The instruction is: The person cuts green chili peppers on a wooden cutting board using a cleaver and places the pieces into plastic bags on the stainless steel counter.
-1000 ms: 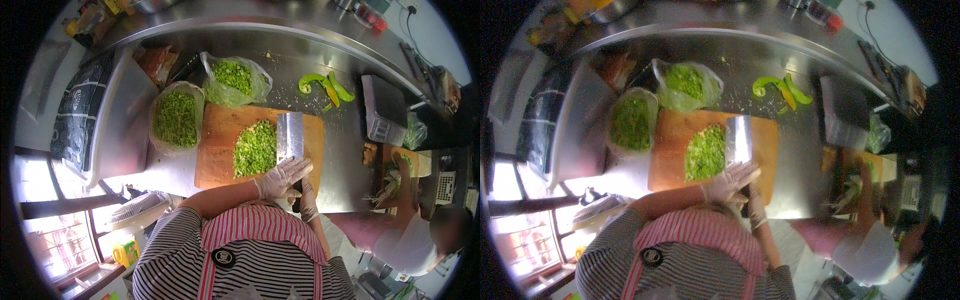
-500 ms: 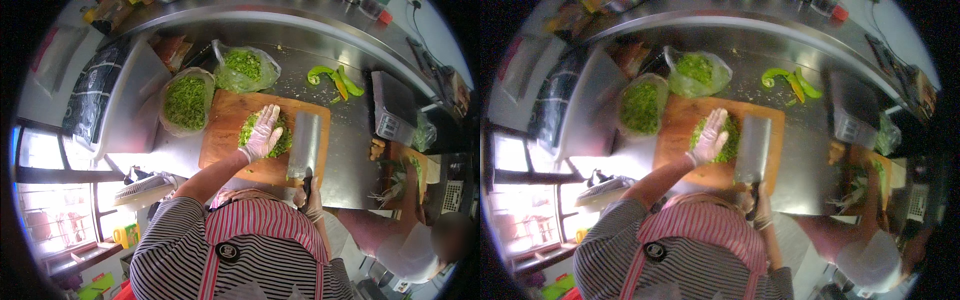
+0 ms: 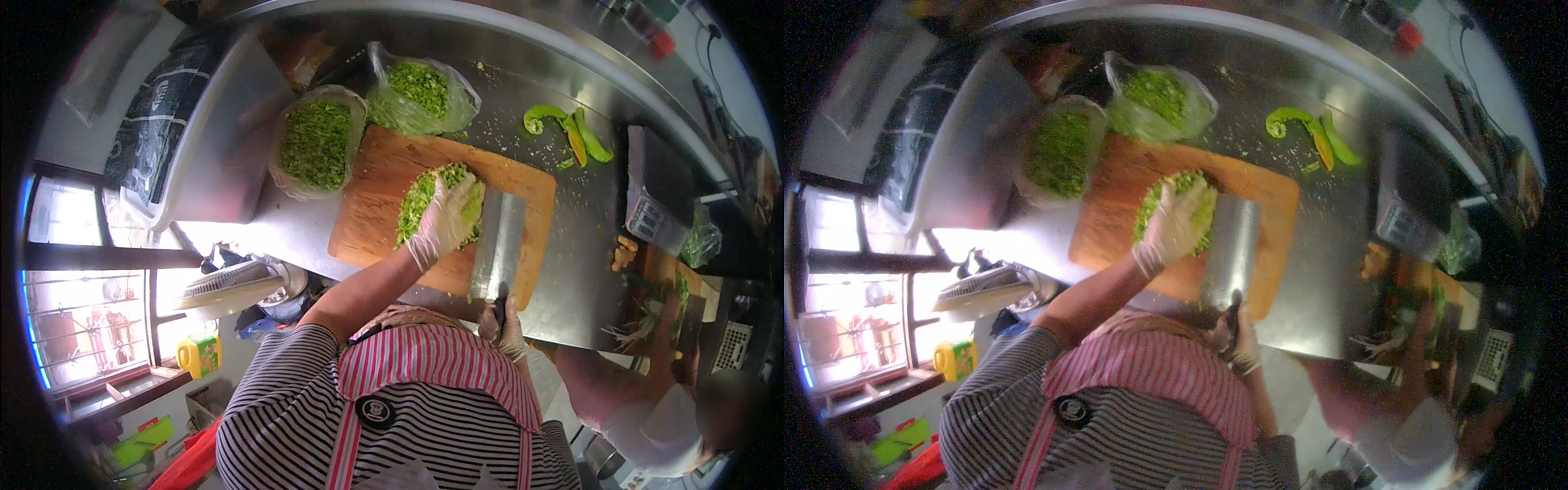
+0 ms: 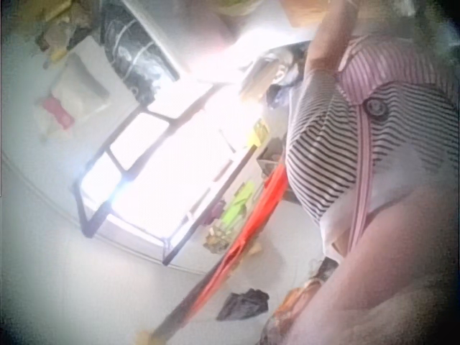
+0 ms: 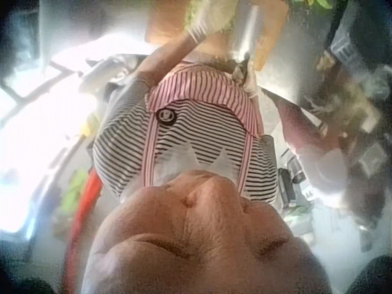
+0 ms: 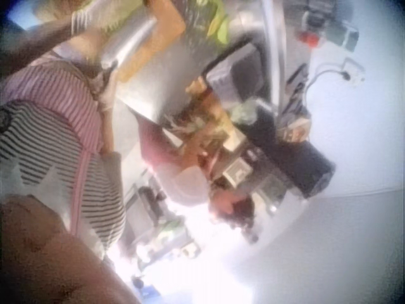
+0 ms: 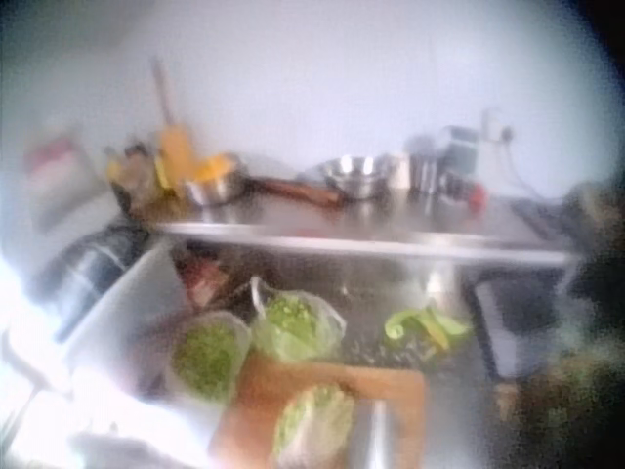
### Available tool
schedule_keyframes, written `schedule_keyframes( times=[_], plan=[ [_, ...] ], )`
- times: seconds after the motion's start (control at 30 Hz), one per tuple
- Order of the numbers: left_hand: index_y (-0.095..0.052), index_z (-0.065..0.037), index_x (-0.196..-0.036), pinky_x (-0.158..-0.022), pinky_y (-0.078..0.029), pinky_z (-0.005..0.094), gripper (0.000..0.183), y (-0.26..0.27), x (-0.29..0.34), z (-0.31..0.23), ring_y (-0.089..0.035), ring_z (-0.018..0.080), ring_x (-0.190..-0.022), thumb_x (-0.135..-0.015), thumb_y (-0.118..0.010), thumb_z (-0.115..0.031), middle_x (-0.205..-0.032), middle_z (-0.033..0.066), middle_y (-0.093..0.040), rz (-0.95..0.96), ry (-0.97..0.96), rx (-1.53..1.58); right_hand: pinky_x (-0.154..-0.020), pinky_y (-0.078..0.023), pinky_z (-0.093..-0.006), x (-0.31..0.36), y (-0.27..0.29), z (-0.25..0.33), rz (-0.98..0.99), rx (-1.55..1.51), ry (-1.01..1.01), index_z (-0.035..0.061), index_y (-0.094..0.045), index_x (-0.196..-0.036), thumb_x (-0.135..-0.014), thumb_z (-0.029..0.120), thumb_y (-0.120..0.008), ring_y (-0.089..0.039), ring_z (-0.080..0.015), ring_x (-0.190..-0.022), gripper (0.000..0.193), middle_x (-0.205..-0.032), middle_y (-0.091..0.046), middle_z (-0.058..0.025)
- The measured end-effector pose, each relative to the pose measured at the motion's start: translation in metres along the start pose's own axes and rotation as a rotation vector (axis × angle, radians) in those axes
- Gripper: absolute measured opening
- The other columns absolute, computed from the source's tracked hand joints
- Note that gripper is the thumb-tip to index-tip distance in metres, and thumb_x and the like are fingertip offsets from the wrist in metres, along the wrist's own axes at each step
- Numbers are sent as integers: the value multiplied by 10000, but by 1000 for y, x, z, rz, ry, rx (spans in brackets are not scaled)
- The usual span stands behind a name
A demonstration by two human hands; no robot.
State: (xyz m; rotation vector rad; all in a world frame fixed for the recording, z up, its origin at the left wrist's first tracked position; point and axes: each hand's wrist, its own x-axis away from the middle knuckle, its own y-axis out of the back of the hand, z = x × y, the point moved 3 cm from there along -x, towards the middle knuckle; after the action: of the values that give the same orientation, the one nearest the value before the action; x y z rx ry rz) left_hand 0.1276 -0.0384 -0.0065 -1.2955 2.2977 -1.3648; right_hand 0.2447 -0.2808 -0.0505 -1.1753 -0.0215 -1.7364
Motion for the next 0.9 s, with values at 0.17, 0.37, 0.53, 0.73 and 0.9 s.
schedule_keyframes(
  times=[0.17, 0.37, 0.53, 0.73, 0.9],
  plan=[
    [-188, -37, -1559, -1191, -106, 568, 943, 17, 44, -9, -207, 437, -1464, -909, -547, -619, -1596, 219, -225, 10, -620, -1694, -390, -367, -284, 4, 34, 2, -87, -57, 167, 104, -530, -714, -961, 569, -529, -457, -149, -405, 527, -497, -441, -16],
    [-221, -139, -1567, -1165, -129, 618, 1122, 104, 99, 11, -184, 432, -1471, -705, -715, -661, -1586, 201, -242, -190, -515, -2174, -371, -374, -302, -1, 33, -9, -219, -21, 109, 117, -550, -940, -998, 348, -572, -460, -171, -399, 239, -529, -495, -45],
    [-163, -57, -1561, -1167, -174, 592, 1074, 87, 50, 2, -234, 445, -1442, -793, -695, -585, -1572, 267, -223, -356, -564, -1944, -372, -384, -313, -20, -5, -8, -196, 99, 27, 125, -517, -918, -978, 319, -590, -470, -164, -406, 215, -538, -501, -37],
    [-423, -221, -1495, -1127, -268, 568, 764, 55, 30, 28, -300, 491, -1355, -836, -711, -478, -1522, 282, -297, -384, -657, -1656, -377, -391, -301, -49, -28, -25, -75, 218, -1, 128, -499, -928, -965, 219, -614, -467, -144, -401, 151, -550, -503, -23],
    [-526, -214, -1423, -1127, -286, 527, 649, 53, 29, 35, -334, 456, -1319, -822, -751, -313, -1475, 256, -350, -455, -650, -1507, -386, -371, -289, -51, -35, -25, -28, 321, 71, 83, -526, -823, -931, 131, -634, -474, -115, -428, 160, -555, -521, -11]
  ],
)
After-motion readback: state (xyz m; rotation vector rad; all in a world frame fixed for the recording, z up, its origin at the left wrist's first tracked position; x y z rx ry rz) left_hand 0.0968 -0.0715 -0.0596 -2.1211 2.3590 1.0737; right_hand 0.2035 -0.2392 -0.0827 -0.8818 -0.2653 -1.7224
